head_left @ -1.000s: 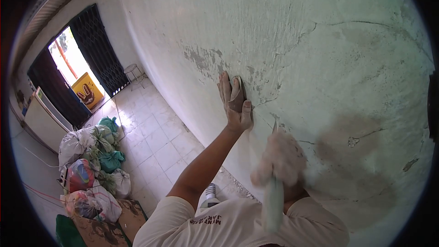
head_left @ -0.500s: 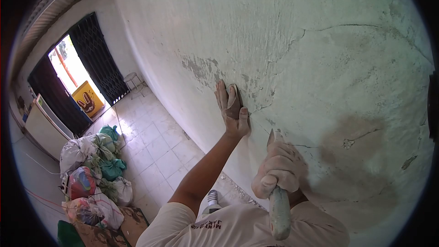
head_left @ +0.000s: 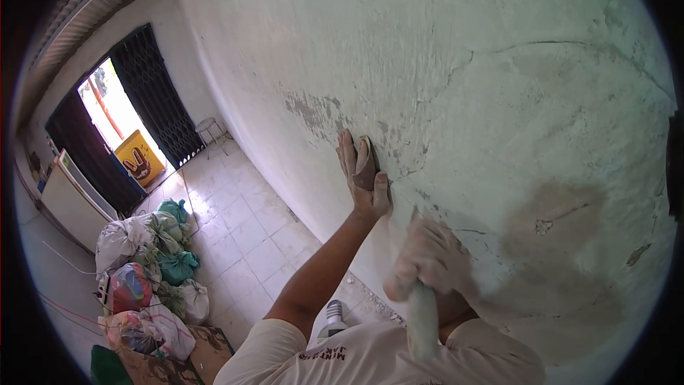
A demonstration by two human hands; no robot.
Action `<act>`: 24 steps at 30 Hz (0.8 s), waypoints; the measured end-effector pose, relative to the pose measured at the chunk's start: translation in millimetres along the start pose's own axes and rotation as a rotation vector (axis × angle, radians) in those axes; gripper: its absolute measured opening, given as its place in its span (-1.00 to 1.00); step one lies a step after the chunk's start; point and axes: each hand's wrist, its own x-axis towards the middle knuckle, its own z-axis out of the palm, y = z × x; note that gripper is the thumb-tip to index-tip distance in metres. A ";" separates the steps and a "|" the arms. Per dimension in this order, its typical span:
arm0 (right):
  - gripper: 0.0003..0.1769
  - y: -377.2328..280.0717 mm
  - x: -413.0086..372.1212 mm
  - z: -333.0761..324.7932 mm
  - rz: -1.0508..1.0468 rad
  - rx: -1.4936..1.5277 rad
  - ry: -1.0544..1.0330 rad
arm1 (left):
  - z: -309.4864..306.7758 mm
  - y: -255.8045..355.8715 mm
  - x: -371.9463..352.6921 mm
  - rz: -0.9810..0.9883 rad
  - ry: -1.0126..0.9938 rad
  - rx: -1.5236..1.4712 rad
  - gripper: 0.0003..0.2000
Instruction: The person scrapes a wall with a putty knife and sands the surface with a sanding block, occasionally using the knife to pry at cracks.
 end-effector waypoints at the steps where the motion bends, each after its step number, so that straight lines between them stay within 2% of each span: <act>1: -0.67 -4.2 1.5 -3.4 0.005 0.026 -0.009 | -0.3 -1.3 1.2 0.005 0.000 0.005 -0.41; 5: -0.67 8.1 1.4 2.6 0.033 -0.048 0.004 | -0.3 -2.7 -3.6 -0.004 -0.014 0.003 -0.41; 9: -0.67 -6.5 3.2 -10.8 0.033 0.040 -0.029 | -0.5 -4.1 -2.0 0.007 -0.003 0.008 -0.42; 11: -0.67 2.9 -5.5 4.2 0.016 -0.026 0.024 | -1.6 -2.4 0.4 0.004 -0.010 0.012 -0.42; 13: -0.67 25.2 -17.2 27.0 0.028 -0.156 0.165 | -2.7 -2.9 -2.8 -0.001 -0.024 0.016 -0.42; 16: -0.67 22.7 -21.0 30.7 0.102 -0.128 0.174 | -2.9 -8.8 -1.2 0.005 -0.055 0.008 -0.41; 20: -0.56 -1.8 -35.4 26.2 0.374 0.116 0.015 | -9.9 -11.0 -3.9 -0.008 -0.117 -0.049 -0.43; 24: -0.49 -11.1 -32.3 17.5 0.338 0.028 -0.289 | -22.6 -24.5 -15.1 0.001 -0.235 -0.134 -0.46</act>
